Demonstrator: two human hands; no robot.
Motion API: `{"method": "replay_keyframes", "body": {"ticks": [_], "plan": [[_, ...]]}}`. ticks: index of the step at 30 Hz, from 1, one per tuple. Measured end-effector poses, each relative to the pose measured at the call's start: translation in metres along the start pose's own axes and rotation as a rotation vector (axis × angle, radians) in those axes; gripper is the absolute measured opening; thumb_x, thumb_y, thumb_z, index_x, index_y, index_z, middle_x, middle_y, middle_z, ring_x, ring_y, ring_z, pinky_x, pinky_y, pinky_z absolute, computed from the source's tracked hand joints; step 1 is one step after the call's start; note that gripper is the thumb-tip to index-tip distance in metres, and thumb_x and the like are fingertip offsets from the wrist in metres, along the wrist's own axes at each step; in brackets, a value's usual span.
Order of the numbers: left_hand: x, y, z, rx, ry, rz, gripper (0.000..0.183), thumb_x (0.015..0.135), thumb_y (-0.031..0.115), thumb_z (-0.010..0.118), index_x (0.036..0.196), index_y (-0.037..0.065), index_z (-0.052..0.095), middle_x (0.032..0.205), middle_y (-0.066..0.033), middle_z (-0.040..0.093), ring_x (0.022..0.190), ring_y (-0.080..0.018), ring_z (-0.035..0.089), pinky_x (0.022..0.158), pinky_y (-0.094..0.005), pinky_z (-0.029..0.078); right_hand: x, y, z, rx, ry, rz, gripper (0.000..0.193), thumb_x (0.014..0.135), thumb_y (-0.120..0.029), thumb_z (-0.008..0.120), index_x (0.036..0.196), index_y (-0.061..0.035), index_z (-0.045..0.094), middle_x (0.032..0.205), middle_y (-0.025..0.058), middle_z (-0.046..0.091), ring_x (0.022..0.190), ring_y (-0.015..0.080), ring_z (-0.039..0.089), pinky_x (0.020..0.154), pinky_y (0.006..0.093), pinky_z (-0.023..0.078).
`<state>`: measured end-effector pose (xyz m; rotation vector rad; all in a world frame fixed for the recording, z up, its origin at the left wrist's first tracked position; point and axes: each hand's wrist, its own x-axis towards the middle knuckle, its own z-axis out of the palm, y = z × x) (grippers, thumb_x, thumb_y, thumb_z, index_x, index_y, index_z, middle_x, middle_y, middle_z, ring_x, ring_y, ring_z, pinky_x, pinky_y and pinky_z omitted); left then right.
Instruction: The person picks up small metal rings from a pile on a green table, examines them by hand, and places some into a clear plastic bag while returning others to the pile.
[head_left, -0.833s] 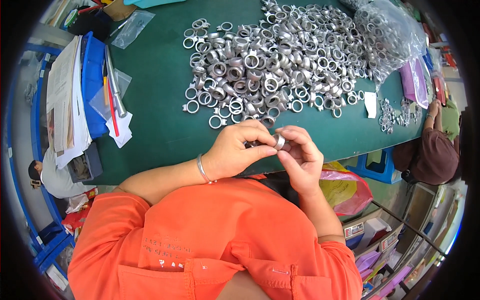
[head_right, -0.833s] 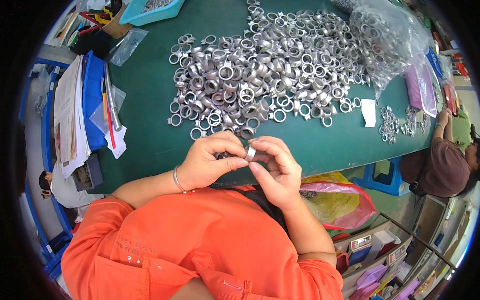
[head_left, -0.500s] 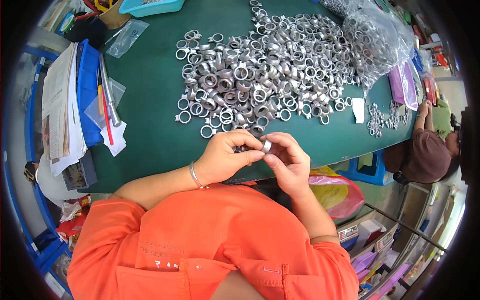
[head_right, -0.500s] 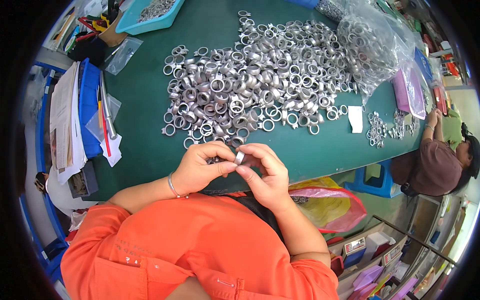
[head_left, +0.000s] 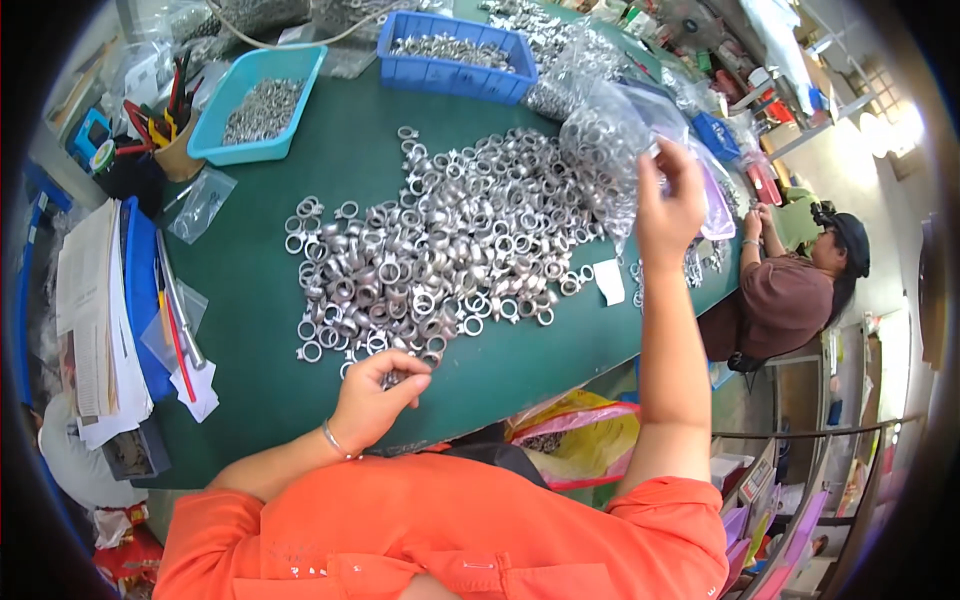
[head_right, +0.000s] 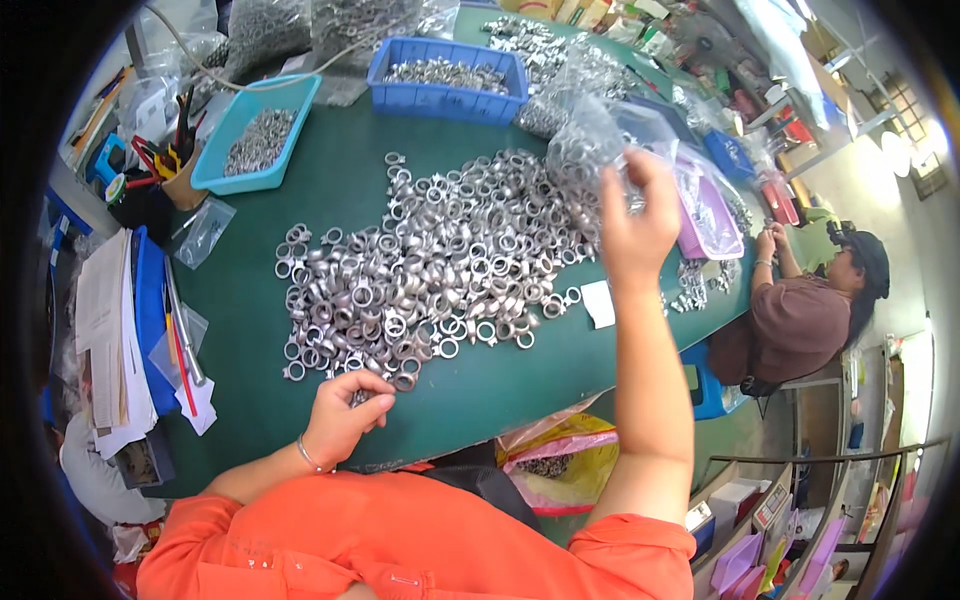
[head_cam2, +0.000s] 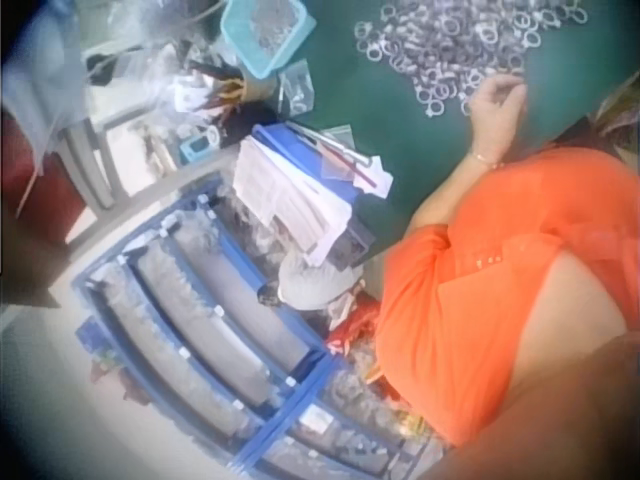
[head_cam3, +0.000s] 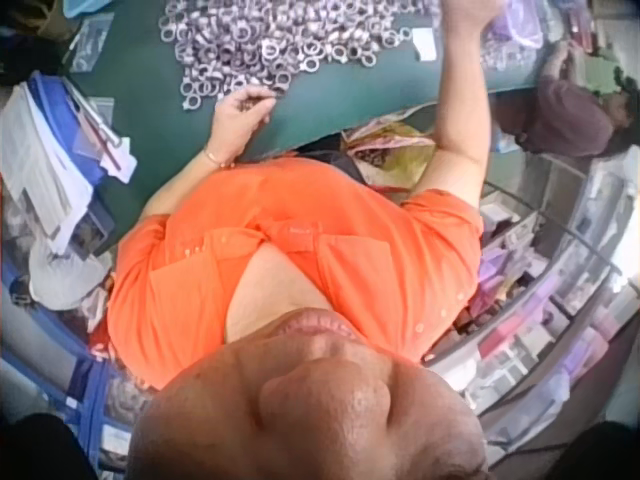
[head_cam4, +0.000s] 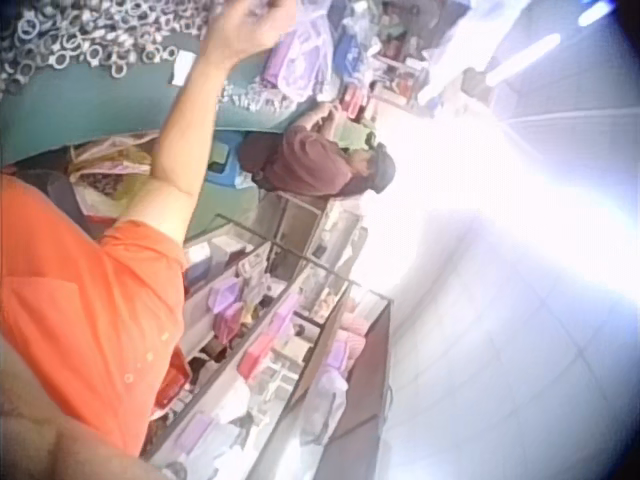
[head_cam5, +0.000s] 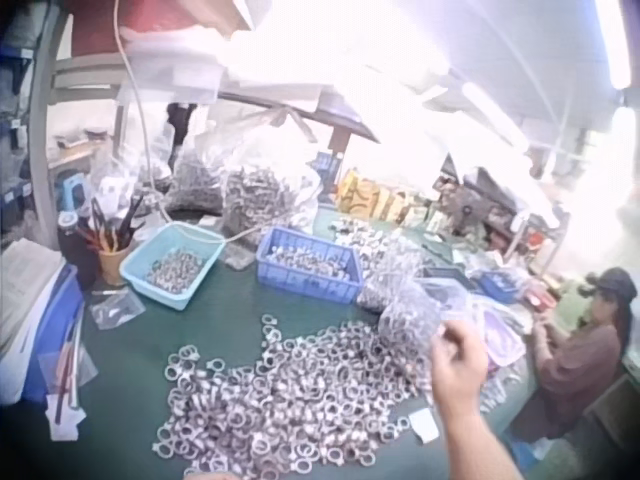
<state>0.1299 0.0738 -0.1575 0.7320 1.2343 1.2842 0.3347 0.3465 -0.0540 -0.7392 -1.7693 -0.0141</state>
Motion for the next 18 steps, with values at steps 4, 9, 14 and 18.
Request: {"method": "replay_keyframes", "body": {"ticks": [4,9,14,18], "plan": [[-0.005,0.000,-0.008,-0.020,0.017,0.035,0.005,0.080,0.001,0.062,0.085,0.000,0.061,0.074,-0.0033,0.058,0.055,-0.0067,0.053,0.045,-0.0179,0.037,0.061,0.042,0.003,-0.314,-0.028,-0.100,0.016,0.076,-0.008,0.064,0.091,-0.0040,0.063,0.088,0.0121,0.063,0.085,0.0275,0.060,0.077,0.0338,0.047],[-0.006,-0.001,-0.012,0.003,0.049,0.022,0.007,0.080,0.001,0.063,0.086,0.000,0.061,0.073,-0.0032,0.059,0.055,-0.0065,0.052,0.044,-0.0179,0.036,0.016,0.013,0.018,-0.262,-0.143,-0.265,0.010,0.073,-0.003,0.060,0.083,-0.0040,0.061,0.082,0.0118,0.062,0.078,0.0308,0.059,0.073,0.0372,0.046],[-0.004,0.001,-0.008,-0.015,0.008,-0.036,0.007,0.080,0.004,0.063,0.087,0.001,0.061,0.072,-0.0012,0.058,0.056,-0.0058,0.053,0.046,-0.0179,0.036,-0.104,-0.052,0.015,0.001,-0.980,0.121,0.014,0.072,-0.017,0.070,0.076,-0.0043,0.063,0.073,0.0110,0.058,0.075,0.0302,0.058,0.067,0.0395,0.047],[-0.003,0.001,-0.007,0.000,-0.025,-0.020,0.007,0.080,0.004,0.063,0.086,0.001,0.062,0.073,-0.0010,0.058,0.058,-0.0054,0.054,0.047,-0.0177,0.037,-0.153,-0.066,0.022,-0.117,-0.758,0.181,0.017,0.071,-0.018,0.072,0.073,-0.0039,0.064,0.070,0.0104,0.056,0.069,0.0284,0.056,0.061,0.0371,0.045]]}}
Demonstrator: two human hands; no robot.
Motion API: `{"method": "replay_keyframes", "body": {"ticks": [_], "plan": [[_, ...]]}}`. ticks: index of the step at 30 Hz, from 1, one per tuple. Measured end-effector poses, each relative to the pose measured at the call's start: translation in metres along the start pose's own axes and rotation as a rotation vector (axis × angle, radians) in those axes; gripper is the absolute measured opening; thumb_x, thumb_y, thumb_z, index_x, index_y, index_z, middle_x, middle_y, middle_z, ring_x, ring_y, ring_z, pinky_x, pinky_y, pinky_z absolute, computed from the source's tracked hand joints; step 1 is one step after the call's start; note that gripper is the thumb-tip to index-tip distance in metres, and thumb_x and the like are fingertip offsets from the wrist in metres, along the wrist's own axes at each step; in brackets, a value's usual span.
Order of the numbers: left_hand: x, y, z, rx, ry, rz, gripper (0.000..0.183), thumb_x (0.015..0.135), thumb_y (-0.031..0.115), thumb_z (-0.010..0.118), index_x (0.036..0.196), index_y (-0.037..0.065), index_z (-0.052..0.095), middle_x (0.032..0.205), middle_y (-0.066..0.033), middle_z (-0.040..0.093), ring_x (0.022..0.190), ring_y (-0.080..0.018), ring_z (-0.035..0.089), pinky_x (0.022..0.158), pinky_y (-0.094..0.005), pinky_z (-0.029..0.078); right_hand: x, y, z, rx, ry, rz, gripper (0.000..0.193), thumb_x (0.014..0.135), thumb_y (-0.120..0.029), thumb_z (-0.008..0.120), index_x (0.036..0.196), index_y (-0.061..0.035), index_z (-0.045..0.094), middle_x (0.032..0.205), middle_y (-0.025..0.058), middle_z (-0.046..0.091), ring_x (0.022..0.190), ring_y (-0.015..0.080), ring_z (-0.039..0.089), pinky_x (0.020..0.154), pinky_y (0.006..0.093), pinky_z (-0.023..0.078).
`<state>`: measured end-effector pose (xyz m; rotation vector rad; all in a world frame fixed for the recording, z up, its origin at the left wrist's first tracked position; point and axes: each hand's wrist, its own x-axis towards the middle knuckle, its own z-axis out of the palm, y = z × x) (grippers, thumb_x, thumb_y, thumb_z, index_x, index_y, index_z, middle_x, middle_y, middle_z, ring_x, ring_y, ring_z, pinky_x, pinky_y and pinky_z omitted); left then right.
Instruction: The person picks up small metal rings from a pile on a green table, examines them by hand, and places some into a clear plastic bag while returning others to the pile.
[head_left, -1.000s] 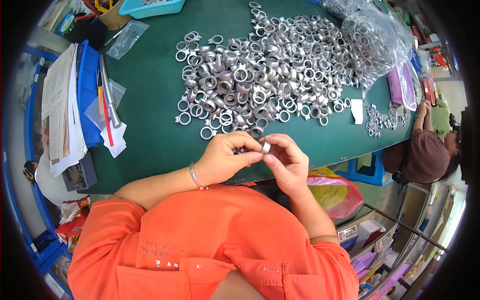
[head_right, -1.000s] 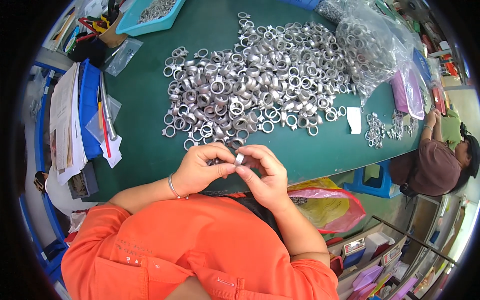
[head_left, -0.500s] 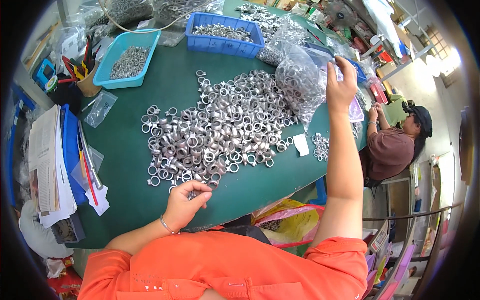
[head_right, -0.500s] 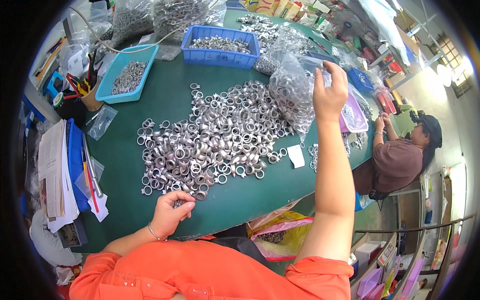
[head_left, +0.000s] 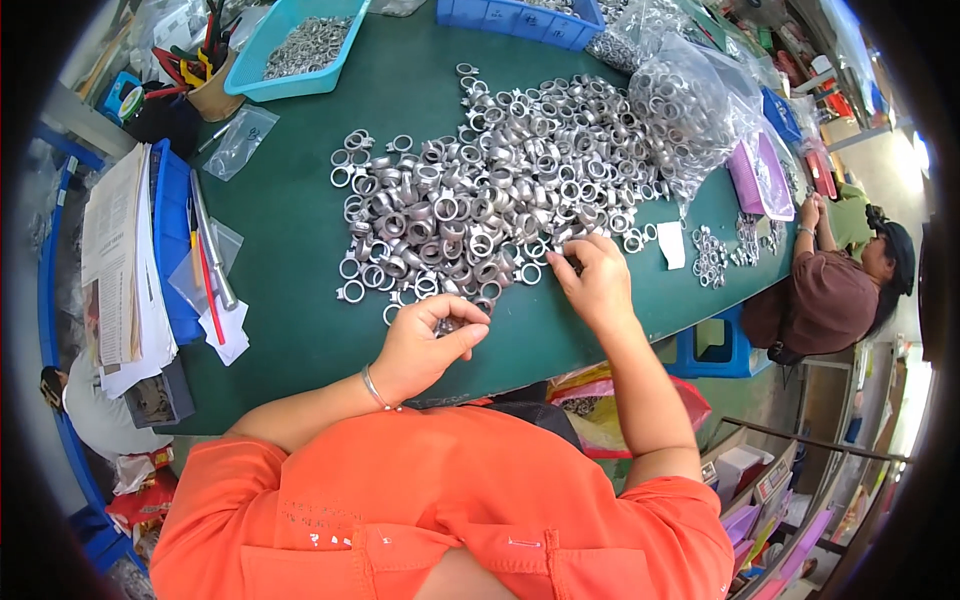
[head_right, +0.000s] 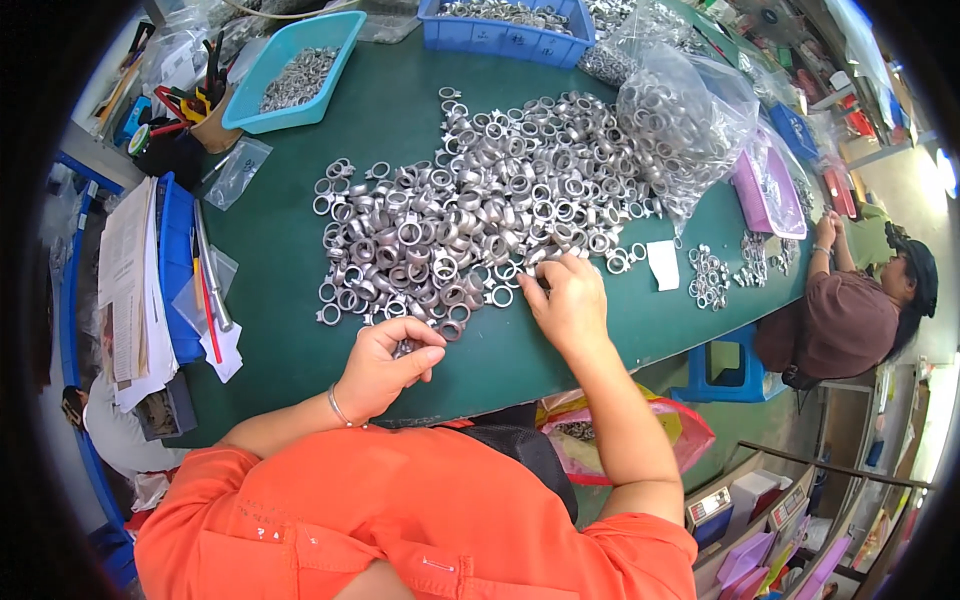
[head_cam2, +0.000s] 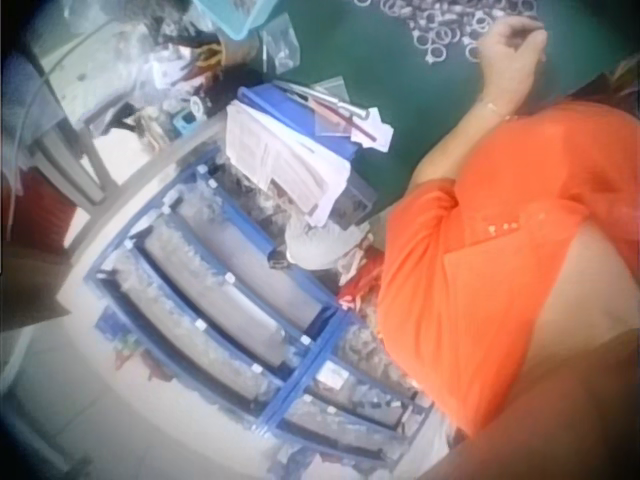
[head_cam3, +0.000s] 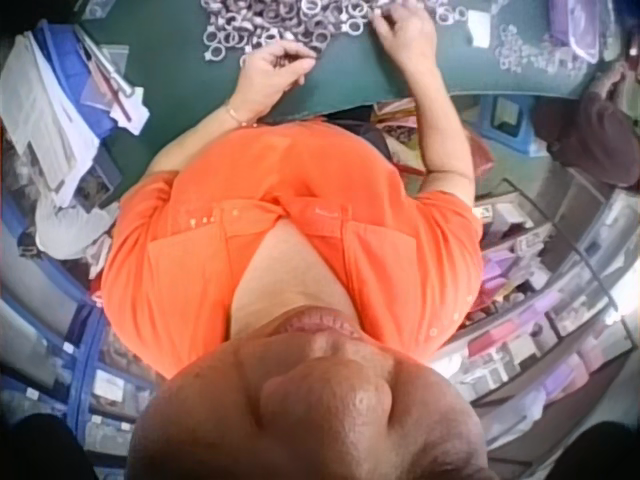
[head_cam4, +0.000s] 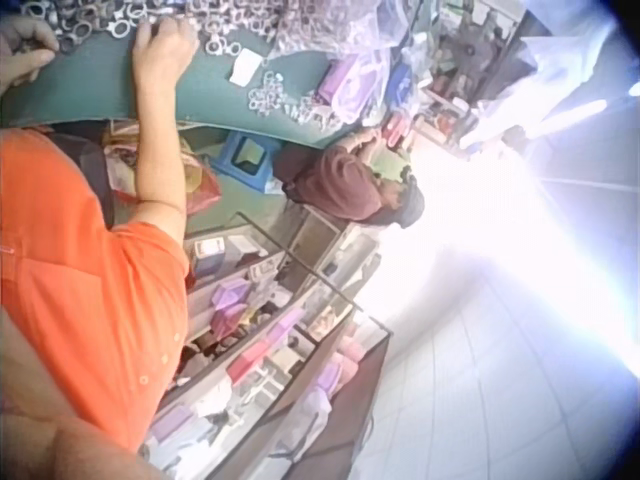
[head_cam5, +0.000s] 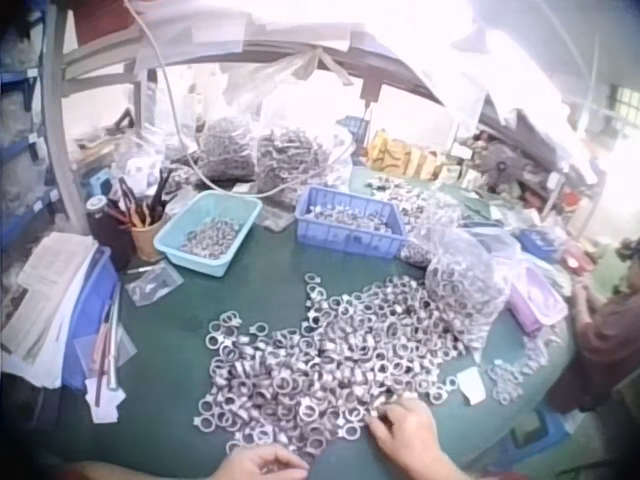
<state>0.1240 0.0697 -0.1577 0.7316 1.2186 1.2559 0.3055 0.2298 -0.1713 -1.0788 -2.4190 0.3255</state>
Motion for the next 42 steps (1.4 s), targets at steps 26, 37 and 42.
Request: {"method": "replay_keyframes", "body": {"ticks": [26,37,42], "plan": [[0.001,-0.011,-0.003,0.309,-0.091,0.415,0.008,0.078,0.000,0.066,0.086,0.001,0.064,0.088,-0.0040,0.058,0.068,-0.0078,0.055,0.058,-0.0189,0.045,-0.063,-0.072,0.010,1.353,-0.228,0.253,0.037,0.083,0.004,0.059,0.118,0.0042,0.045,0.103,0.0114,0.058,0.090,0.0146,0.058,0.080,0.0265,0.048],[-0.003,-0.005,-0.001,0.157,-0.051,0.220,0.008,0.078,0.006,0.068,0.085,0.003,0.066,0.083,-0.0008,0.059,0.070,-0.0055,0.053,0.061,-0.0190,0.043,-0.066,-0.072,0.016,1.199,-0.045,0.080,0.046,0.075,0.011,0.063,0.115,0.0016,0.042,0.112,0.0181,0.055,0.093,0.0205,0.061,0.079,0.0296,0.051],[-0.001,-0.008,-0.001,0.169,-0.027,0.260,0.012,0.075,0.007,0.072,0.084,0.003,0.065,0.083,-0.0015,0.059,0.070,-0.0059,0.054,0.061,-0.0193,0.044,-0.066,-0.071,0.017,1.076,-0.019,0.021,0.044,0.073,0.012,0.063,0.112,0.0019,0.045,0.111,0.0173,0.056,0.089,0.0199,0.062,0.075,0.0284,0.052]]}}
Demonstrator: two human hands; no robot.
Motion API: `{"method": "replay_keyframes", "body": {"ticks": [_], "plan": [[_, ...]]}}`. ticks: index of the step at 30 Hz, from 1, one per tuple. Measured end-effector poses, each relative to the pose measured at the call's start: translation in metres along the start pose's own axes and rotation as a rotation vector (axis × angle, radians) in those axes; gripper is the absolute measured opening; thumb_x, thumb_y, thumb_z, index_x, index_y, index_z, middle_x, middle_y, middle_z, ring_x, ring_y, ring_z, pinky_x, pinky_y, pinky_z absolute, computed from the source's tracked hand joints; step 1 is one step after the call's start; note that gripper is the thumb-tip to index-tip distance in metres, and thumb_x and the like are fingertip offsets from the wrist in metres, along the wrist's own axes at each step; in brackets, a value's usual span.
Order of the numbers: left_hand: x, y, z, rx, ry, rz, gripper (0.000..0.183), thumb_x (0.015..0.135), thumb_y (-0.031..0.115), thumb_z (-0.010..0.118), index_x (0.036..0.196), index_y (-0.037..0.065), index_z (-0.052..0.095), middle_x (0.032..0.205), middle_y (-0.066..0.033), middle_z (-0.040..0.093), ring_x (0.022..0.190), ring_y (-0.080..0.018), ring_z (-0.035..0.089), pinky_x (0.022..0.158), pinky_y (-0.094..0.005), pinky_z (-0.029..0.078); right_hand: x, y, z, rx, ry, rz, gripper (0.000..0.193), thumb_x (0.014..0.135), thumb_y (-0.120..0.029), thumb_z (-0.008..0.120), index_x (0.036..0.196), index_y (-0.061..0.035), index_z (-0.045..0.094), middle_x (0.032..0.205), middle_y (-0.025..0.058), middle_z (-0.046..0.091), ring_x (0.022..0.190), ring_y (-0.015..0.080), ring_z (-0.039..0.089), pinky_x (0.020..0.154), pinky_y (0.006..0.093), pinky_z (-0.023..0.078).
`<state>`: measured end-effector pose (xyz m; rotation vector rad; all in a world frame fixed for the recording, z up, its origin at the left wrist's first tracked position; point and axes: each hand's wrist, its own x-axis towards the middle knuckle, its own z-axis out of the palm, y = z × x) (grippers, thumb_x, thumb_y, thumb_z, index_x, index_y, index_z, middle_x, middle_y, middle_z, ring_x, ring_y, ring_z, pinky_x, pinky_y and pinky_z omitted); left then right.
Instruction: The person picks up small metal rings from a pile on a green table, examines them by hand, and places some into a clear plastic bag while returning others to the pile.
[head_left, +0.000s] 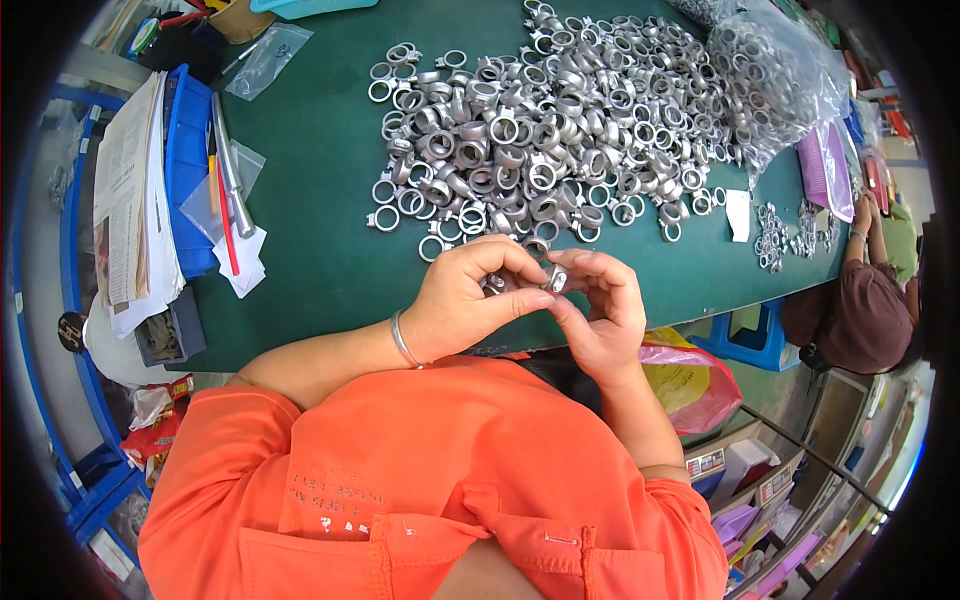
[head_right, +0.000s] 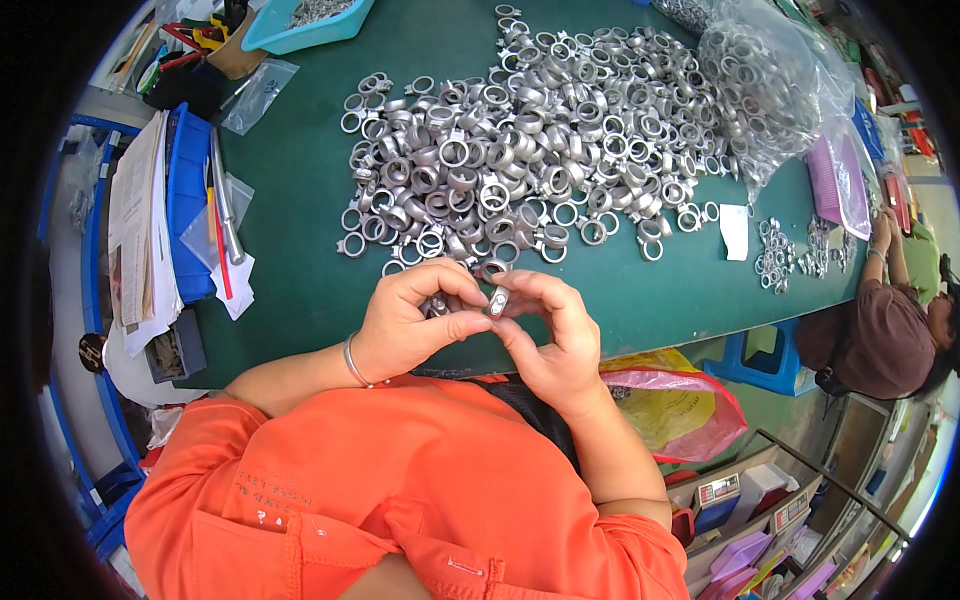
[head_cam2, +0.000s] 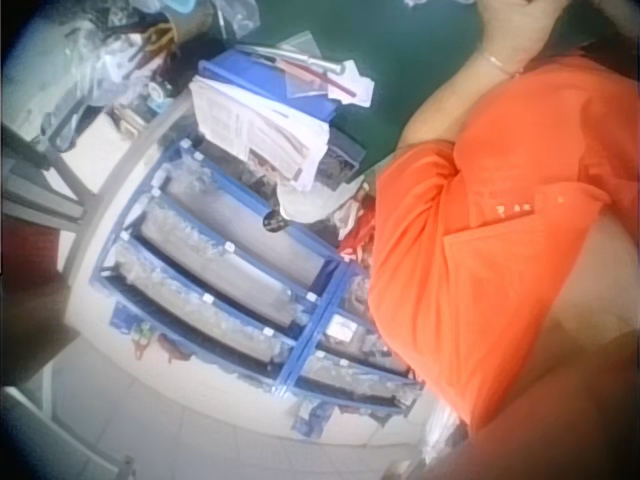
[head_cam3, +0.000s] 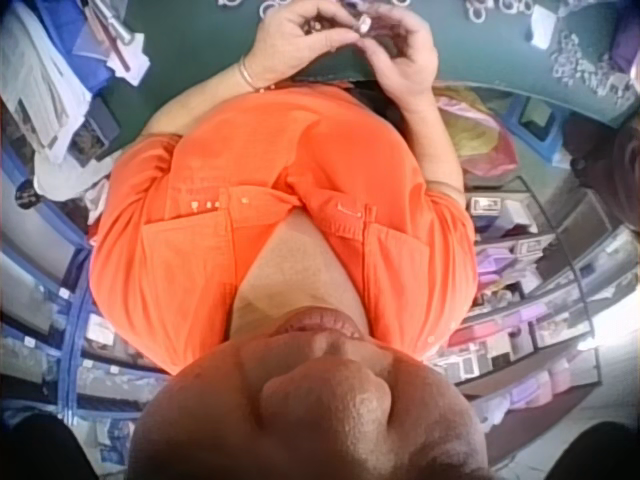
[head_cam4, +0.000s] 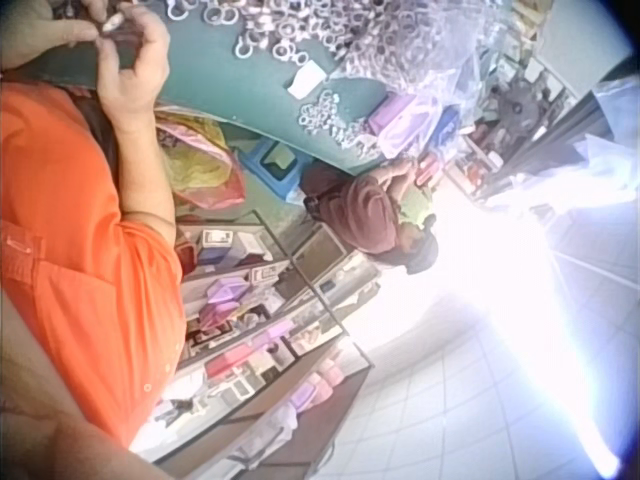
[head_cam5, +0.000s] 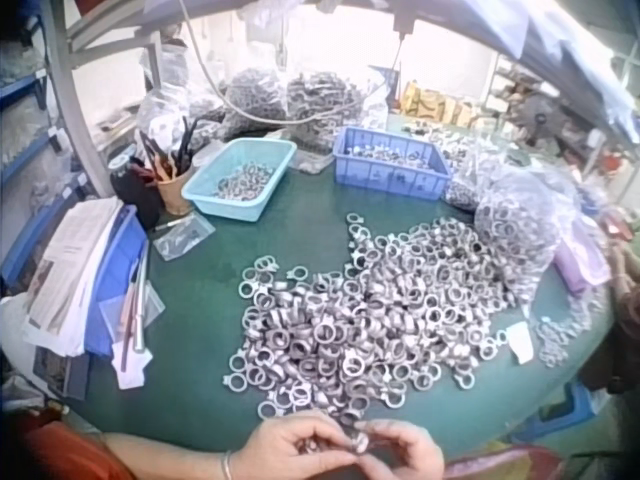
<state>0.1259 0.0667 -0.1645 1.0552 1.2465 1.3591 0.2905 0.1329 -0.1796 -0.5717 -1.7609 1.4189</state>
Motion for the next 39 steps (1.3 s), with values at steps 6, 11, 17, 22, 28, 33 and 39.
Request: {"method": "replay_keyframes", "body": {"ticks": [6,11,17,22,28,33,39], "plan": [[0.000,0.000,-0.001,0.018,-0.018,0.027,0.015,0.075,0.002,0.070,0.087,0.002,0.061,0.087,-0.0028,0.059,0.073,-0.0077,0.055,0.063,-0.0204,0.044,0.000,-0.001,0.001,-0.110,0.015,0.008,0.040,0.069,0.011,0.066,0.105,0.0012,0.051,0.105,0.0155,0.058,0.083,0.0192,0.062,0.071,0.0272,0.052],[0.002,0.001,0.001,-0.094,0.019,-0.110,0.008,0.083,0.005,0.062,0.090,0.001,0.062,0.080,-0.0024,0.059,0.063,-0.0071,0.055,0.053,-0.0193,0.042,0.000,-0.002,-0.002,-0.235,0.058,-0.081,0.038,0.065,0.008,0.072,0.098,-0.0001,0.054,0.094,0.0136,0.060,0.074,0.0188,0.060,0.064,0.0275,0.050],[0.004,-0.008,-0.002,-0.599,-0.057,-0.515,0.028,0.095,0.021,0.046,0.099,-0.002,0.060,0.071,-0.0054,0.058,0.056,-0.0100,0.054,0.046,-0.0212,0.042,0.010,-0.023,0.002,-0.286,-0.068,-0.281,0.025,0.065,0.005,0.072,0.086,0.0005,0.060,0.082,0.0126,0.063,0.071,0.0247,0.061,0.064,0.0317,0.050],[0.001,-0.008,-0.001,-0.756,-0.106,-0.688,0.026,0.093,0.027,0.049,0.092,0.002,0.055,0.074,-0.0054,0.054,0.060,-0.0116,0.053,0.045,-0.0229,0.041,0.026,0.003,-0.033,-0.681,0.124,-0.275,0.013,0.073,0.006,0.057,0.086,0.0012,0.056,0.079,0.0133,0.059,0.071,0.0310,0.057,0.065,0.0360,0.047],[0.000,0.001,0.002,-0.561,-0.130,-0.647,0.009,0.086,0.010,0.059,0.089,0.003,0.054,0.074,-0.0044,0.054,0.062,-0.0094,0.053,0.047,-0.0215,0.041,0.037,0.026,-0.063,-0.922,0.158,0.019,0.019,0.073,-0.004,0.067,0.089,-0.0022,0.059,0.088,0.0131,0.056,0.082,0.0307,0.054,0.074,0.0365,0.044],[0.002,-0.001,0.003,-0.415,-0.104,-0.562,0.011,0.085,0.009,0.060,0.090,0.000,0.057,0.074,-0.0041,0.055,0.062,-0.0086,0.052,0.048,-0.0213,0.042,0.019,0.014,-0.040,-0.491,0.247,0.136,0.022,0.069,0.004,0.070,0.088,-0.0005,0.058,0.081,0.0067,0.057,0.066,0.0161,0.055,0.061,0.0256,0.045],[0.004,-0.002,0.005,-0.449,-0.101,-0.547,0.015,0.085,0.012,0.063,0.091,-0.001,0.060,0.075,-0.0031,0.056,0.062,-0.0080,0.051,0.047,-0.0212,0.041,0.003,-0.005,-0.005,-0.243,0.167,-0.100,0.028,0.066,0.011,0.070,0.087,-0.0010,0.055,0.083,0.0109,0.060,0.067,0.0174,0.058,0.059,0.0253,0.047]]}}
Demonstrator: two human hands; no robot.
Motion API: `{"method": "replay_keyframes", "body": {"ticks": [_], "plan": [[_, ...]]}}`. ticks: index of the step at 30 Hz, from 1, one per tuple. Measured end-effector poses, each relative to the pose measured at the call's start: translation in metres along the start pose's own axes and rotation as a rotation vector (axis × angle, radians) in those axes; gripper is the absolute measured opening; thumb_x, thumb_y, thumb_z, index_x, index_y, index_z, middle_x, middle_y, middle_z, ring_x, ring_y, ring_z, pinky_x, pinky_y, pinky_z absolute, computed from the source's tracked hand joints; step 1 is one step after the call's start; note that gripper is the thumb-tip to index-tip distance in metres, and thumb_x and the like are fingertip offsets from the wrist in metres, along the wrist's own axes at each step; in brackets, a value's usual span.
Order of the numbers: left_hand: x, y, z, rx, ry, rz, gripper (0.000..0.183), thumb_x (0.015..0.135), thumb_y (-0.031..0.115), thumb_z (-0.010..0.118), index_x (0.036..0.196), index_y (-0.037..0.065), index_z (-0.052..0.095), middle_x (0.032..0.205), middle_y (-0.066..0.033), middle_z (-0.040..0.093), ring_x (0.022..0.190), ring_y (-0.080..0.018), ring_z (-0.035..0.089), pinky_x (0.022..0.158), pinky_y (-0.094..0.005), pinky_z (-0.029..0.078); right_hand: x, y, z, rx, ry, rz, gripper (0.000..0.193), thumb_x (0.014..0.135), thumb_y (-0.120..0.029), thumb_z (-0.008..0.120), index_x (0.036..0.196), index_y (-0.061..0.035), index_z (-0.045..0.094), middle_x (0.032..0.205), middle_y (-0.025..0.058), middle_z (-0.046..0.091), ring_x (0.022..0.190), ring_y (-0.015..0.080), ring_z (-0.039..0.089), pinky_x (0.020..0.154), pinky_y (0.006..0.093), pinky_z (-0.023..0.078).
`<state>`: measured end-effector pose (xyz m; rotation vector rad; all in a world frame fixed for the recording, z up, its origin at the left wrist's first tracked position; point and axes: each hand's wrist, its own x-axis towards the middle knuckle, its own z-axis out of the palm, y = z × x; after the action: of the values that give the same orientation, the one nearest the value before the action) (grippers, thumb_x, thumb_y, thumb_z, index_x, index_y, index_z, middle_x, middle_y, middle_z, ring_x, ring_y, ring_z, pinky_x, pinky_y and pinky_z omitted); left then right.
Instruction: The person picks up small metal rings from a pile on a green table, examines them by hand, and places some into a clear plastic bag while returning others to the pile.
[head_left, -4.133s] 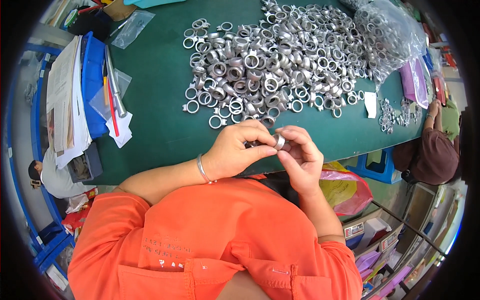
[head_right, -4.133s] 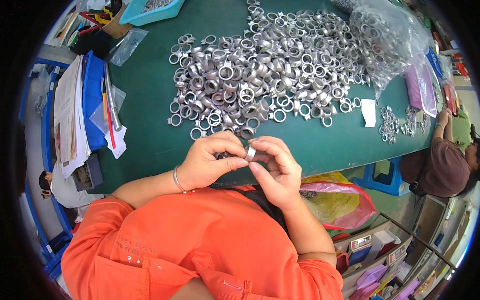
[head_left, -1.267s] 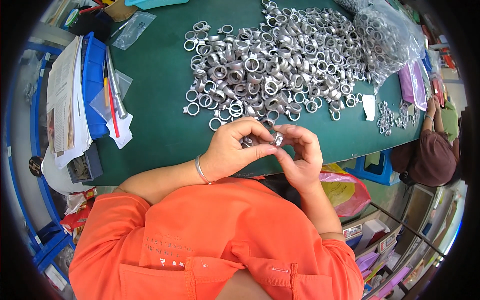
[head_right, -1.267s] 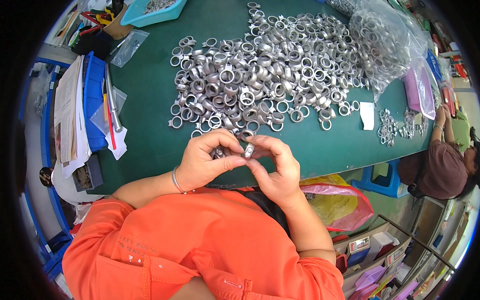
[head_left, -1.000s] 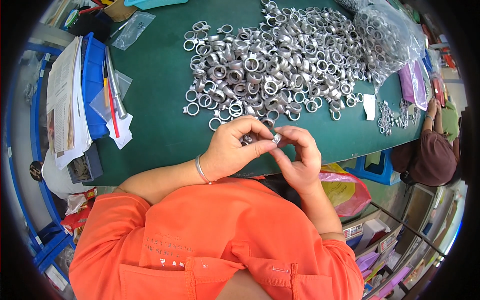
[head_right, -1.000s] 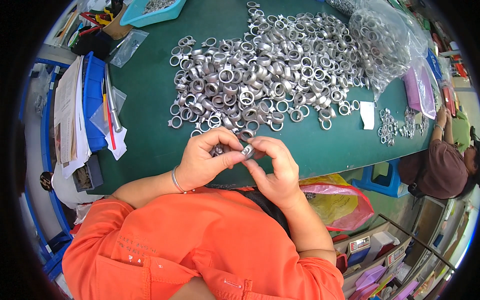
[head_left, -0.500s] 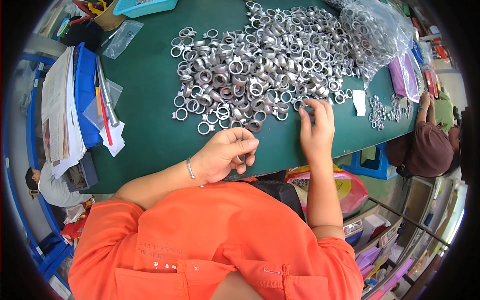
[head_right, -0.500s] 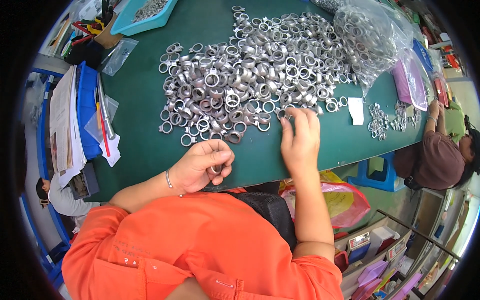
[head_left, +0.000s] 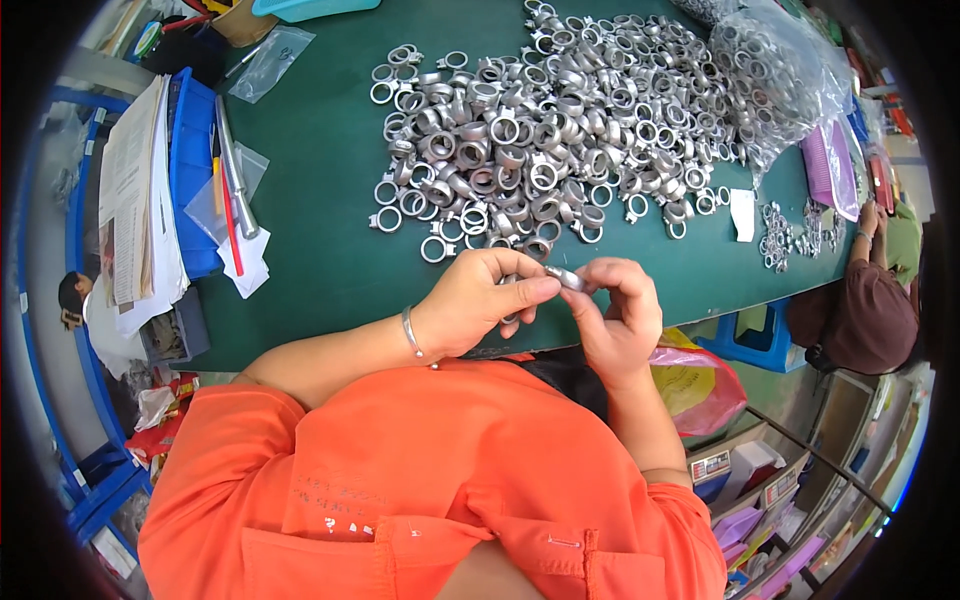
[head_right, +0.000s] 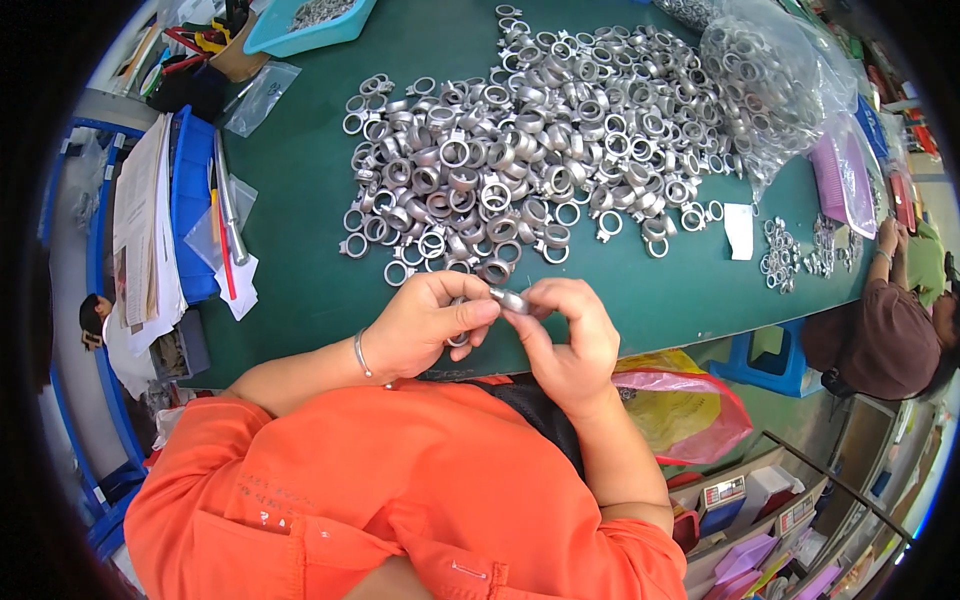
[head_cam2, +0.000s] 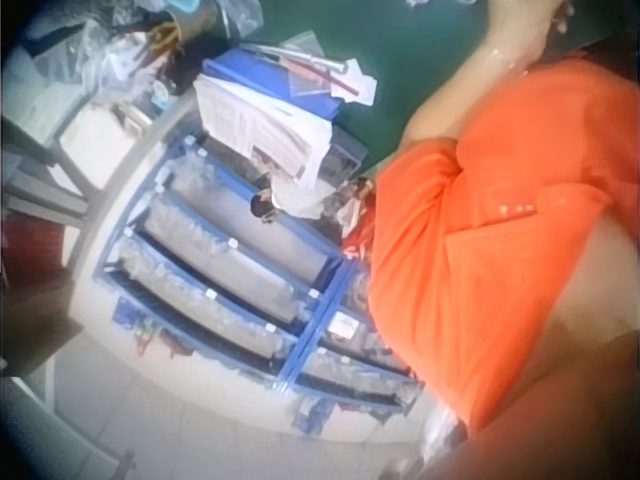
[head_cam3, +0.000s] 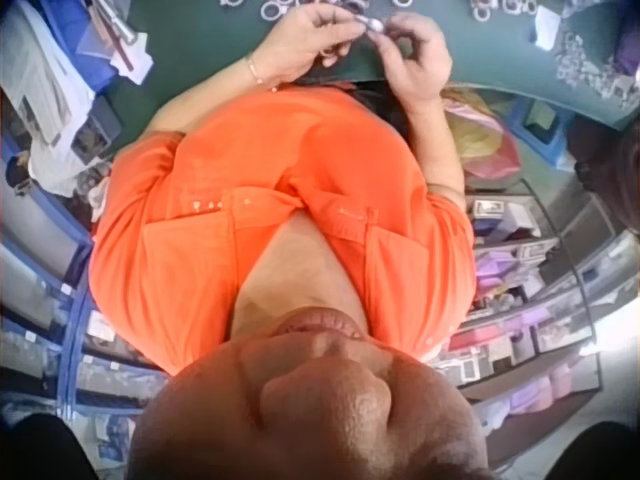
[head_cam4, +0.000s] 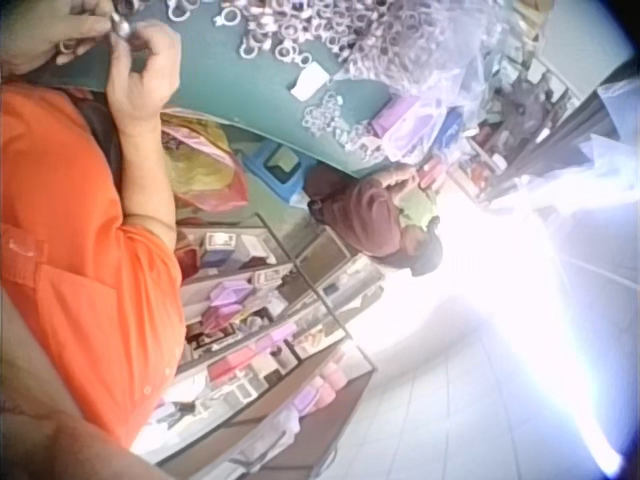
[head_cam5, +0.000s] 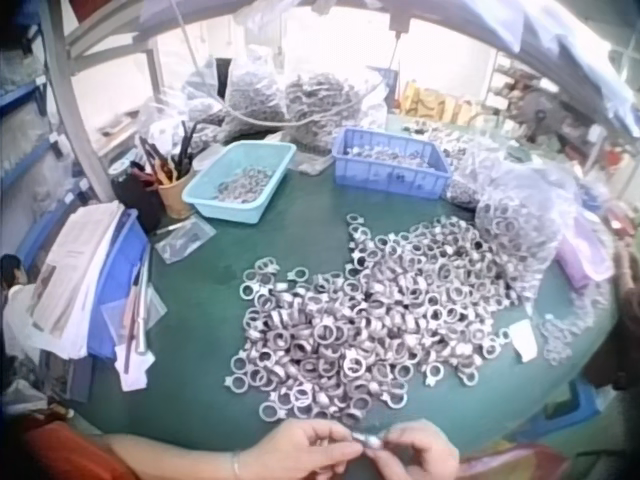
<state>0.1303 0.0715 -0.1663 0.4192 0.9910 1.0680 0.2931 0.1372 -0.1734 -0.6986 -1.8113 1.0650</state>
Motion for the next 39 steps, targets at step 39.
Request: {"method": "replay_keyframes", "body": {"ticks": [39], "plan": [[-0.006,0.002,-0.008,-0.220,-0.059,-0.092,0.011,0.084,0.012,0.061,0.084,0.002,0.056,0.075,-0.0071,0.056,0.064,-0.0124,0.055,0.042,-0.0211,0.039,0.023,0.027,-0.016,-0.366,-0.089,0.218,0.012,0.072,-0.002,0.070,0.079,0.0002,0.060,0.074,0.0061,0.057,0.067,0.0167,0.053,0.060,0.0270,0.043]]}}
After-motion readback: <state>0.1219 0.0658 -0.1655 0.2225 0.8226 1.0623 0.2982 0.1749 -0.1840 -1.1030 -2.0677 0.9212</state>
